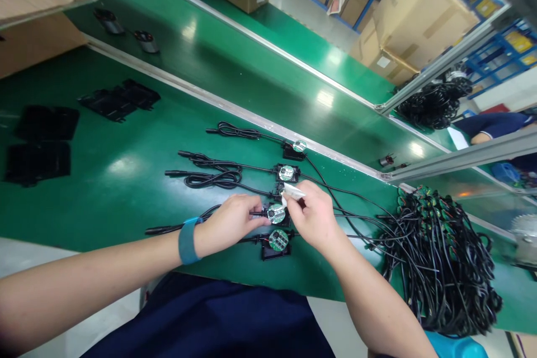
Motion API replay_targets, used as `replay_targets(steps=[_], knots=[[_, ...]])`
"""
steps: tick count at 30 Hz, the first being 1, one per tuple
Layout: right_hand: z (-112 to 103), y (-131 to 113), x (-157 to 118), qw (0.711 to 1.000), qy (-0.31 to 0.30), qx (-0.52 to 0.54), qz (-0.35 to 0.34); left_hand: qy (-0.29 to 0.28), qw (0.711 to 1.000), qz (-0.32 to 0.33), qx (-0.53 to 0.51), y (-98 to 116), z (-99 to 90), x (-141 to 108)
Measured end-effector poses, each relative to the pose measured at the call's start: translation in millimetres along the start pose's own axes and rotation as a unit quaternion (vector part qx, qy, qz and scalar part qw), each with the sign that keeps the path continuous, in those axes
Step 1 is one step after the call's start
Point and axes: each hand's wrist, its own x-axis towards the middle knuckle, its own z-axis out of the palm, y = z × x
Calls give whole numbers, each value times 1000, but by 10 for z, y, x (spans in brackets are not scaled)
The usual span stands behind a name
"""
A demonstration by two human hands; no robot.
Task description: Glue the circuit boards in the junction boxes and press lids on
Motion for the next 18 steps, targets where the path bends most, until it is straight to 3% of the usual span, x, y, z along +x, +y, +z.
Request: replay_targets(steps=[18], knots=[[157, -152, -124, 996, -66, 46, -31, 4, 1000, 18, -5, -28, 33, 10]])
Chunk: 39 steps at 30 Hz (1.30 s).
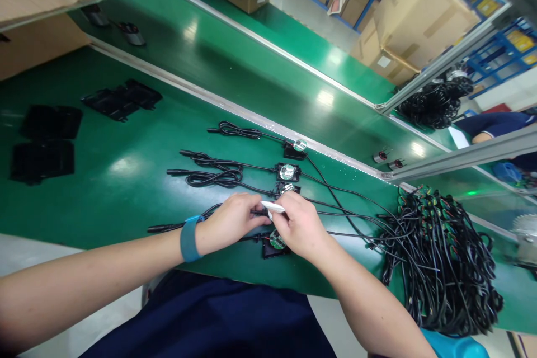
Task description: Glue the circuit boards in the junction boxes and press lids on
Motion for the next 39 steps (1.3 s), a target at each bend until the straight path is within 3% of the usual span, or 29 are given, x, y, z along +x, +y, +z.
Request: replay_targets(steps=[30, 39], knots=[[-141, 177, 2, 996, 28, -70, 39, 2, 1000, -8, 4, 34, -33, 7], [-79, 85, 19, 998, 33, -41, 40, -3, 1000, -9, 2, 50, -54, -3]])
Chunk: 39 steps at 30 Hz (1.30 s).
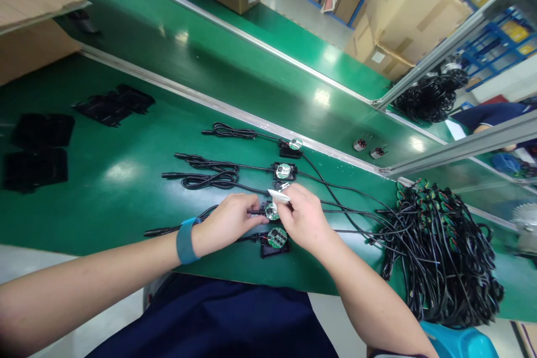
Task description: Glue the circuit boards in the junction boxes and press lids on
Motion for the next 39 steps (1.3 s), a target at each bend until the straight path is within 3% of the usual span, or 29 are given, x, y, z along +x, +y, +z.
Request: replay_targets(steps=[6, 10, 14, 17, 21, 27, 39], knots=[[43, -15, 26, 1000, -21, -4, -20, 6, 1000, 3, -5, -26, 40, 11], [-111, -58, -23, 999, 29, 9, -21, -3, 999, 6, 33, -15, 31, -1], [-268, -97, -186, 990, 116, 48, 63, 12, 990, 56, 132, 104, -67, -197], [-302, -142, -356, 976, 142, 99, 128, 40, 983, 100, 149, 214, -91, -427], [-210, -112, -512, 971, 119, 129, 162, 18, 992, 102, 73, 151, 61, -541], [-43, -36, -574, 983, 90, 97, 123, 26, 996, 78, 32, 18, 329, -480], [72, 26, -561, 992, 64, 84, 74, 60, 994, 93, 13, 13, 385, -482]])
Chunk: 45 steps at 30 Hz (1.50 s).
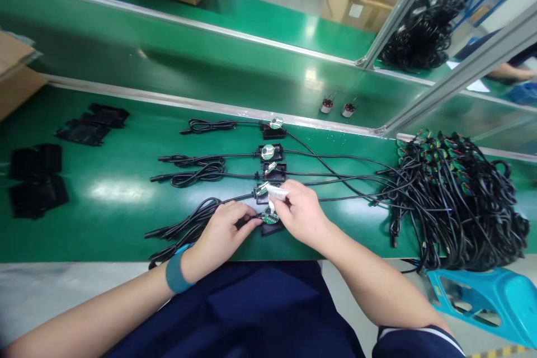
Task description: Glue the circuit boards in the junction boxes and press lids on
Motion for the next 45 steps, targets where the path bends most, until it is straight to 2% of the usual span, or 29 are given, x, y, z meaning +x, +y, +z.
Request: replay_targets(steps=[12, 19, 23, 31, 40, 45], knots=[[-98, 13, -91, 1000, -8, -5, 19, -9, 1000, -13, 3, 11, 8, 24], [-187, -29, -128, 999, 20, 9, 33, -3, 1000, -12, -3, 13, 10, 23], [-124, -115, -67, 999, 26, 20, 20, -1, 1000, -13, -3, 9, 15, 16], [106, -149, 75, 999, -27, 14, -23, 4, 1000, -18, -8, 4, 21, 12], [28, -118, 26, 999, -37, 3, -4, 3, 1000, -17, -6, 13, 12, 12], [9, -98, 10, 1000, -21, 4, 3, 1, 1000, -15, -2, 4, 17, 9]])
